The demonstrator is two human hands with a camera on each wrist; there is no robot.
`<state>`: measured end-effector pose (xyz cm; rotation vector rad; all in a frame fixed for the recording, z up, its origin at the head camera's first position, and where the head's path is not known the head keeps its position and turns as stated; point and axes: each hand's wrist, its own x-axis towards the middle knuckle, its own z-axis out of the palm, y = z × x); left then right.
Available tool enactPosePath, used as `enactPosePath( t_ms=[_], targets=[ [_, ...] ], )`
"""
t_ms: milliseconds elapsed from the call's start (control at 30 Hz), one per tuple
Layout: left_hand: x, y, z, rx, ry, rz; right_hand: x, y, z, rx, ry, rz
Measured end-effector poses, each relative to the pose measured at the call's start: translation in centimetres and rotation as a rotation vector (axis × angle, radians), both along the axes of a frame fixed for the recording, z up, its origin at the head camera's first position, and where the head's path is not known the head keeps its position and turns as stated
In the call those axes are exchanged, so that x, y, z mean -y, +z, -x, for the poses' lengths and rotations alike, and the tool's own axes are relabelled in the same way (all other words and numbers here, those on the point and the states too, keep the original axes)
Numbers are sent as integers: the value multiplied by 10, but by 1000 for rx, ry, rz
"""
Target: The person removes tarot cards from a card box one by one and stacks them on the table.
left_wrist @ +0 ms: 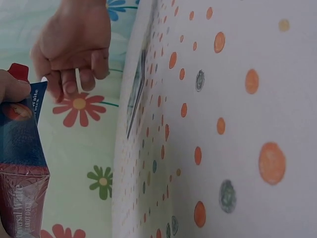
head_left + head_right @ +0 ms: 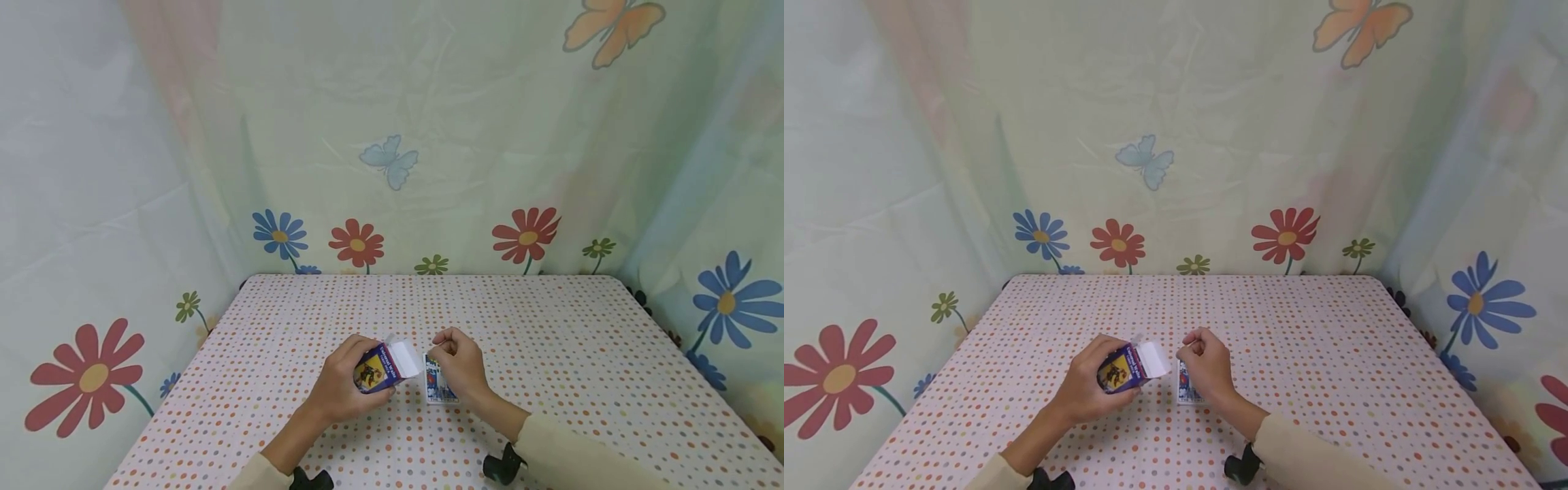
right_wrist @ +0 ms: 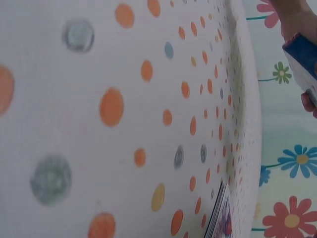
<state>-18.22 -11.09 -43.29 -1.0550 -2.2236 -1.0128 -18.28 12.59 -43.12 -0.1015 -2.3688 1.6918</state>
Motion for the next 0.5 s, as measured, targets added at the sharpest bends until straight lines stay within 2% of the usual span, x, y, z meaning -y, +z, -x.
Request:
enactPosePath(
  t_ms=[367, 500],
  targets=[
    [-1, 0, 1, -4, -4, 2, 11, 3, -8, -91, 1, 72],
    [-1, 0, 1, -8, 1, 2, 14, 3, -10, -146, 66, 166]
  ],
)
